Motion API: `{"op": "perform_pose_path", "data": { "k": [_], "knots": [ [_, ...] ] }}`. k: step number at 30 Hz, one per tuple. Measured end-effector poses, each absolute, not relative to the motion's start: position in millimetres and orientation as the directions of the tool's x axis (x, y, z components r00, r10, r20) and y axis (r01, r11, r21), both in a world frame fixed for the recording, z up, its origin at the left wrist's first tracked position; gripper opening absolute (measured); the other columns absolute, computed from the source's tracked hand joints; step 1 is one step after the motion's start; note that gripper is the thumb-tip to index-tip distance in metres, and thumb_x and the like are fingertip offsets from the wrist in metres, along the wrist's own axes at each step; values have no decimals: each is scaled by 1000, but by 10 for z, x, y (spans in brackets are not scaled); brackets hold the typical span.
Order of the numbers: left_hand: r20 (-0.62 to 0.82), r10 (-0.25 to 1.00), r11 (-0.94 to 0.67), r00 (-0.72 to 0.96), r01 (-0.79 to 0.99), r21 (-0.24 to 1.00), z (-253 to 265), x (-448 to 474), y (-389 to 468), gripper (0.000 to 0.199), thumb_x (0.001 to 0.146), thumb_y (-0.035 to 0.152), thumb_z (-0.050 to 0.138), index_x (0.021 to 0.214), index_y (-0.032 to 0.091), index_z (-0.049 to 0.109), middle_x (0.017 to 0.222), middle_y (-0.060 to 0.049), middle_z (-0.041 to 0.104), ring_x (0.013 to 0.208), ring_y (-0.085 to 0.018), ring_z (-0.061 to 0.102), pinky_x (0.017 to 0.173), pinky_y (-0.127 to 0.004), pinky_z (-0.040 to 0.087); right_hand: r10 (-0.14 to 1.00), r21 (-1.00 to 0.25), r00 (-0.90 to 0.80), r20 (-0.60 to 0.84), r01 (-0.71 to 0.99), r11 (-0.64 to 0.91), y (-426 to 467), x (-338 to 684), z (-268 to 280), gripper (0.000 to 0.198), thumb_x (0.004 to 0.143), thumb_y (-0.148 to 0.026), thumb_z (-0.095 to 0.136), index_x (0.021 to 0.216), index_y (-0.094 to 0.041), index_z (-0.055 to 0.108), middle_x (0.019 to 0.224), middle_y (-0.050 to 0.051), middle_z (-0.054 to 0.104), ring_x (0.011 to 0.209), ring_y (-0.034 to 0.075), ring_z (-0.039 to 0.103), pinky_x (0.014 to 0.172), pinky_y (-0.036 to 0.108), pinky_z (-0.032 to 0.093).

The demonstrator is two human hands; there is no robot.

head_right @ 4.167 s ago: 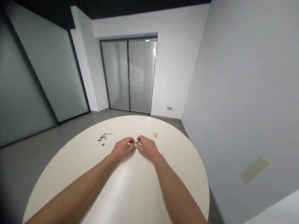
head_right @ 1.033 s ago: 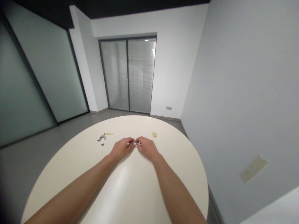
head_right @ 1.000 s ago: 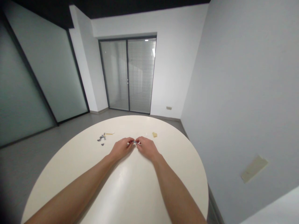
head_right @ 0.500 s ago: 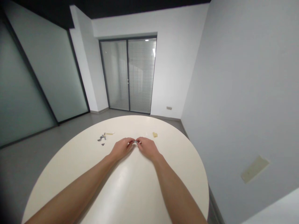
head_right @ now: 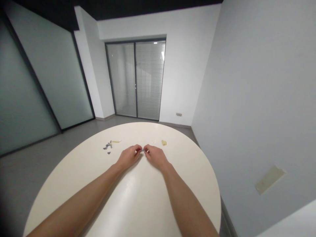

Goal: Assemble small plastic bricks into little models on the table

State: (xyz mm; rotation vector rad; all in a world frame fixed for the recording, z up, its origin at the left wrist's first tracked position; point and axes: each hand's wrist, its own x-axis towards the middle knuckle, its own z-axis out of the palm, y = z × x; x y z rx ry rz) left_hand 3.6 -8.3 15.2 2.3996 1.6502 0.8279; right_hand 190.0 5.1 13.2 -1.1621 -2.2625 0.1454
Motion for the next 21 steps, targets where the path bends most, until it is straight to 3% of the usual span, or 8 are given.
{"op": "perform_pose_path", "data": {
  "k": [21],
  "knots": [
    [361, 886, -419, 291, 835, 356, 114, 19, -55, 22, 92, 28, 47, 103, 25, 66, 102, -4, 70, 96, -18, 61, 77, -26, 45, 789, -347, -449, 419, 724, 597, 67, 1903, 110, 12, 92, -28, 54, 99, -23, 62, 92, 2, 69, 84, 14, 62, 75, 25, 42]
  ]
}}
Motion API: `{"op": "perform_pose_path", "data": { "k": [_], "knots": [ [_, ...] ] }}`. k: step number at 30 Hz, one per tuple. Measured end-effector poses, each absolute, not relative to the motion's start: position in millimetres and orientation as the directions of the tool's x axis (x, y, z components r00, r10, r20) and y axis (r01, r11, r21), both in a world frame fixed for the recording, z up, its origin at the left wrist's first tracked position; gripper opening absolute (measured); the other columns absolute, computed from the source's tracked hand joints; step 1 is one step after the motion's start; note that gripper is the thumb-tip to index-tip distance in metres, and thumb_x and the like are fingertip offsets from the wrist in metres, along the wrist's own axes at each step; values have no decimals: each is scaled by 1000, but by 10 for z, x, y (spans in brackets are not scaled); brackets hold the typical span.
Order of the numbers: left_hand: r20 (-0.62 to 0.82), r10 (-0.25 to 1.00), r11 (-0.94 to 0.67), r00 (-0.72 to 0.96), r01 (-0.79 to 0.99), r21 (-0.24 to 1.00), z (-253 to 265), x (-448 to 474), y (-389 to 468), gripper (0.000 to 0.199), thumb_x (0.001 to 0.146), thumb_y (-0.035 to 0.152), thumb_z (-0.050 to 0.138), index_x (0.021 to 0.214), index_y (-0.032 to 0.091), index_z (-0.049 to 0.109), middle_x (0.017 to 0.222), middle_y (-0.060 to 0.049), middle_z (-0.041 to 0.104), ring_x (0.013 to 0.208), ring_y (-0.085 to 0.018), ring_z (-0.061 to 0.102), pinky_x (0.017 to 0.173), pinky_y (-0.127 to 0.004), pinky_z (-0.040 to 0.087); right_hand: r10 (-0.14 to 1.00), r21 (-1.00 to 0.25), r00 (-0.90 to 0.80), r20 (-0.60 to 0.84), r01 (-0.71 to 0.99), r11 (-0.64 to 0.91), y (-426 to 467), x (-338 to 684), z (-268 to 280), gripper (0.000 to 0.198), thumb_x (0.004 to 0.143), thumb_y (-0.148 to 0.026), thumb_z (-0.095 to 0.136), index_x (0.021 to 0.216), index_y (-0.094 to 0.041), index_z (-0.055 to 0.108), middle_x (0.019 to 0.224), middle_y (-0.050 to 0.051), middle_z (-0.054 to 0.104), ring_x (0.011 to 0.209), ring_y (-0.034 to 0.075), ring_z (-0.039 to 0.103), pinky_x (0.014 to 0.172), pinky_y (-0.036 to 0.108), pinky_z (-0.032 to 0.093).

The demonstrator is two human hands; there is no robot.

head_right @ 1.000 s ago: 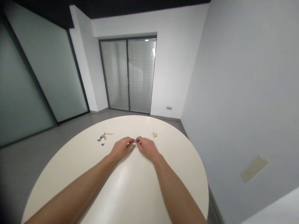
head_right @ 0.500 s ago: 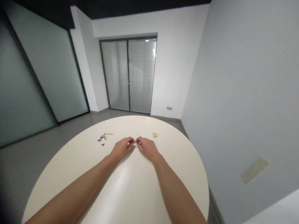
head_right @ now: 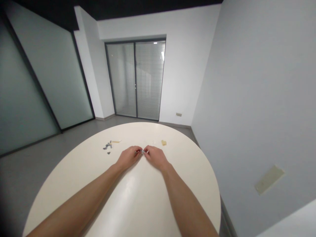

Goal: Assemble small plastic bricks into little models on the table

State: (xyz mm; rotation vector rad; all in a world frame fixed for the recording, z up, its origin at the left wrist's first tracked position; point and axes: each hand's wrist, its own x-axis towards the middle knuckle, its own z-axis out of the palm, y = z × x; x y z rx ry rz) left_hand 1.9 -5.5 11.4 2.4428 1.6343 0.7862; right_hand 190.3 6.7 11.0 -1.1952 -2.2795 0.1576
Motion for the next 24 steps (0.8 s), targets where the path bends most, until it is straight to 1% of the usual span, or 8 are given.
{"op": "perform_pose_path", "data": {
  "k": [6, 12, 16, 24],
  "knots": [
    [369, 872, -449, 321, 825, 344, 70, -4, -27, 23, 92, 29, 47, 104, 25, 67, 102, -4, 69, 98, -19, 60, 78, -27, 45, 784, -315, -468, 408, 734, 602, 84, 1912, 89, 12, 91, -30, 56, 96, -23, 64, 90, 2, 68, 85, 16, 61, 75, 26, 41],
    [365, 869, -455, 335, 830, 323, 45, -15, -20, 22, 91, 26, 49, 101, 25, 69, 101, -4, 68, 100, -19, 58, 79, -27, 45, 778, -303, -475, 410, 734, 608, 90, 1906, 73, 11, 90, -28, 58, 96, -23, 65, 91, 2, 68, 88, 16, 60, 76, 26, 41],
    [373, 862, -465, 344, 830, 308, 41, -13, -21, 23, 91, 26, 49, 99, 26, 70, 102, -3, 67, 102, -19, 57, 80, -27, 46, 788, -308, -478, 388, 739, 599, 84, 1893, 80, 11, 90, -28, 57, 95, -22, 66, 93, 2, 68, 92, 16, 59, 79, 26, 41],
    [397, 850, -475, 346, 829, 295, 15, -23, -11, 29, 92, 25, 46, 104, 28, 71, 106, -3, 67, 104, -20, 56, 83, -29, 47, 776, -320, -499, 387, 716, 620, 81, 1902, 87, 13, 90, -25, 56, 98, -23, 66, 97, 2, 68, 95, 15, 58, 83, 26, 41]
  ]
}}
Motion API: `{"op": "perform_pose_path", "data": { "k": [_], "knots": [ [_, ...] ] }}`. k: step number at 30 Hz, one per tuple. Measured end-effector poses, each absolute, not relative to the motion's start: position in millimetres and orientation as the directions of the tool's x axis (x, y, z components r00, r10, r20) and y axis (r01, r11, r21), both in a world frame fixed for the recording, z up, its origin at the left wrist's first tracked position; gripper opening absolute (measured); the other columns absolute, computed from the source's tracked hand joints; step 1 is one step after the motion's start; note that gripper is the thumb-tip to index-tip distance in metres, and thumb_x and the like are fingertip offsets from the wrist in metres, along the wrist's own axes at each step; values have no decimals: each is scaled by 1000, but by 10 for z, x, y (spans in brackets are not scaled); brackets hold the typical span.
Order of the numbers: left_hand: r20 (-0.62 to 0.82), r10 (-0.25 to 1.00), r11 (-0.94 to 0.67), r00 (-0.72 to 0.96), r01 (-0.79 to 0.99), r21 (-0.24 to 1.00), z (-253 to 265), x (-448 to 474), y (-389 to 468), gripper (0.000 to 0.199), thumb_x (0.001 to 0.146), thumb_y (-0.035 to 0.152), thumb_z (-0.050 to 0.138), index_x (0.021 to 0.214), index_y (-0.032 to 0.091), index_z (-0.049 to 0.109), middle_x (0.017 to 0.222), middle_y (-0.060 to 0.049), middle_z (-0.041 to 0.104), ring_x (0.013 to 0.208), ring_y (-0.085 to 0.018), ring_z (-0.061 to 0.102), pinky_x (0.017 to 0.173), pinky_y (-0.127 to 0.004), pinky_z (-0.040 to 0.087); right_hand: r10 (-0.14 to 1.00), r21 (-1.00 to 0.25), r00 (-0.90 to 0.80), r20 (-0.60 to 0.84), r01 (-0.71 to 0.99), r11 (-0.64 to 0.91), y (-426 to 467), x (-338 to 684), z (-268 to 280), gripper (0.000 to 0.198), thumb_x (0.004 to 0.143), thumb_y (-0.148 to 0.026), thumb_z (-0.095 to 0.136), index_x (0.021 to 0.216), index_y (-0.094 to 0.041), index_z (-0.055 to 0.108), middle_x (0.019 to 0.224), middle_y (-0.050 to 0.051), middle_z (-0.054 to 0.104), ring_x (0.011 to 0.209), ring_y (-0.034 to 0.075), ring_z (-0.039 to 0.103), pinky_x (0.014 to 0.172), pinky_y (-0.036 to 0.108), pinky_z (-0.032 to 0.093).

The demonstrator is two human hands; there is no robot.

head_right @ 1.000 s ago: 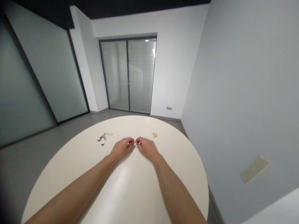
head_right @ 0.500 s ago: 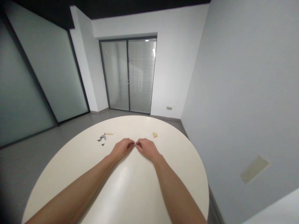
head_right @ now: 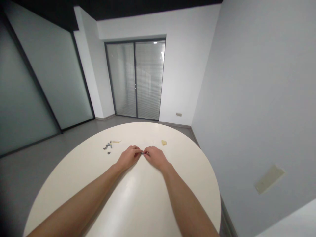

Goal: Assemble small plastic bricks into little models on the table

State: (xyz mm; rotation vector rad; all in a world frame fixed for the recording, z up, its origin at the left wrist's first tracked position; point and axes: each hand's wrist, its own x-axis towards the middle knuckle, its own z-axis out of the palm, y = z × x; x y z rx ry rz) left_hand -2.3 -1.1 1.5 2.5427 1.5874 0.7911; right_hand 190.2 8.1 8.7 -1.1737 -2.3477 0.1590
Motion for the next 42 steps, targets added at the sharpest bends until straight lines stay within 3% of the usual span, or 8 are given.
{"op": "perform_pose_path", "data": {
  "k": [13, 19, 24, 33, 42],
  "knots": [
    [413, 848, -468, 331, 834, 292, -15, -8, 7, 27, 91, 24, 46, 107, 24, 68, 107, -6, 66, 106, -20, 56, 89, -30, 46, 744, -267, -520, 420, 712, 649, 108, 1889, 53, 16, 92, -24, 54, 96, -25, 70, 98, 1, 69, 97, 14, 60, 86, 25, 42],
    [434, 853, -442, 289, 843, 307, -71, -5, 39, 25, 91, 27, 47, 109, 20, 64, 111, -8, 64, 108, -21, 55, 95, -32, 44, 760, -224, -520, 390, 747, 626, 90, 1891, 71, 25, 94, -24, 48, 107, -25, 70, 106, 3, 68, 104, 15, 58, 90, 25, 40],
    [450, 844, -453, 291, 836, 310, -89, -8, 43, 27, 94, 31, 43, 111, 20, 61, 112, -8, 64, 108, -21, 55, 94, -33, 45, 793, -168, -495, 354, 801, 575, 84, 1891, 85, 33, 95, -28, 46, 123, -23, 63, 113, 6, 65, 108, 18, 54, 94, 27, 39],
    [456, 839, -459, 298, 836, 299, -118, -15, 51, 28, 95, 31, 41, 112, 20, 60, 111, -8, 64, 107, -21, 56, 94, -33, 44, 847, -63, -439, 299, 877, 476, 173, 1763, 58, 46, 90, -23, 42, 135, -18, 51, 127, 11, 57, 114, 24, 46, 99, 35, 35],
    [431, 853, -445, 294, 841, 306, -73, -6, 22, 26, 94, 28, 42, 111, 20, 60, 109, -8, 64, 107, -21, 56, 93, -33, 44, 894, -90, -371, 253, 911, 403, 388, 1594, 78, 51, 89, -26, 41, 138, -13, 46, 131, 15, 52, 120, 28, 41, 96, 37, 40]
  ]
}}
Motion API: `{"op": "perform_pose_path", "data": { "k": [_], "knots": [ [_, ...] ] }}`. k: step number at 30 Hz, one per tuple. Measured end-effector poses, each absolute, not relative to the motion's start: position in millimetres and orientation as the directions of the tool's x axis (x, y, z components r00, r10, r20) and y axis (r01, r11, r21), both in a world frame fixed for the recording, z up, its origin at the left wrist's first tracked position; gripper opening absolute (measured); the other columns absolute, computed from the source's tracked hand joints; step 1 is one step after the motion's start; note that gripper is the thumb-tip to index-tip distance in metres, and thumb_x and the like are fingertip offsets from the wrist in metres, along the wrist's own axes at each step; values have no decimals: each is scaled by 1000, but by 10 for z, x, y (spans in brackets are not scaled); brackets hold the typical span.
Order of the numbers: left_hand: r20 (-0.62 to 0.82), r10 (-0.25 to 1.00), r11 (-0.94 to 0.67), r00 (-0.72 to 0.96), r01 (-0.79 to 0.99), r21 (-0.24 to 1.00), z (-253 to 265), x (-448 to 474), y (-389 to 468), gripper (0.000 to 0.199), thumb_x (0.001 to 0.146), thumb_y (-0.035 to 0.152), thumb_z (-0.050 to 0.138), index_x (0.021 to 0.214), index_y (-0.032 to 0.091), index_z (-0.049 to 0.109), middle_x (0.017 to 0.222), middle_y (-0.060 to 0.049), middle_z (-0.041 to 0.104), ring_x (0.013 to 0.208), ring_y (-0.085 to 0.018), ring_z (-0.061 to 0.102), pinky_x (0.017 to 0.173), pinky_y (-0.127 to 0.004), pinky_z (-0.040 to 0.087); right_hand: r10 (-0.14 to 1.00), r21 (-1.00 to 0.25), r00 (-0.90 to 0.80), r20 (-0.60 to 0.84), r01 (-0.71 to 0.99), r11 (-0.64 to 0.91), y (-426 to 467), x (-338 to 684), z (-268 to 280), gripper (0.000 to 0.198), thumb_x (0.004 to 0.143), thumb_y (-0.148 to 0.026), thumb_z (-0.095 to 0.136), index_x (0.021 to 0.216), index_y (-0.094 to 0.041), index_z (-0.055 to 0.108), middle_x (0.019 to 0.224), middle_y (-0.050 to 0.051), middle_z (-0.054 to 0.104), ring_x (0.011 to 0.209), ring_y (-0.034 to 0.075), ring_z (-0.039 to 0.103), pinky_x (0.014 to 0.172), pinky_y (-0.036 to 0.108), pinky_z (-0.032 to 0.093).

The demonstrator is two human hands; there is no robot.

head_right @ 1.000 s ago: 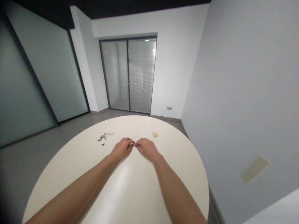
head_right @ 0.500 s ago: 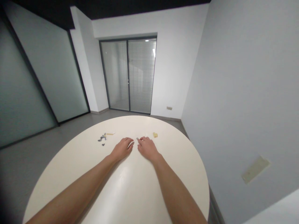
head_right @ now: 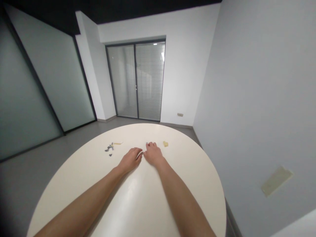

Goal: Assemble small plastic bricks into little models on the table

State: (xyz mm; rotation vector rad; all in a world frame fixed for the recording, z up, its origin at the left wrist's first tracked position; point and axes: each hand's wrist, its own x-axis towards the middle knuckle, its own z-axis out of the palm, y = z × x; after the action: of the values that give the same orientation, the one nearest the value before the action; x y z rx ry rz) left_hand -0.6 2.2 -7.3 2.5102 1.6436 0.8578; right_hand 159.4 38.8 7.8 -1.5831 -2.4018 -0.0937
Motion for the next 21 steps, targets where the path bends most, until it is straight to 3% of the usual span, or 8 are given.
{"op": "perform_pose_path", "data": {
  "k": [21],
  "knots": [
    [421, 856, -452, 299, 828, 331, -30, 6, 20, 24, 91, 24, 45, 108, 20, 61, 109, -8, 64, 105, -21, 55, 93, -33, 43, 913, -136, -259, 316, 940, 314, 386, 1496, 8, 50, 94, -35, 40, 142, -19, 40, 127, 15, 53, 119, 28, 40, 94, 38, 38]
  ]
}}
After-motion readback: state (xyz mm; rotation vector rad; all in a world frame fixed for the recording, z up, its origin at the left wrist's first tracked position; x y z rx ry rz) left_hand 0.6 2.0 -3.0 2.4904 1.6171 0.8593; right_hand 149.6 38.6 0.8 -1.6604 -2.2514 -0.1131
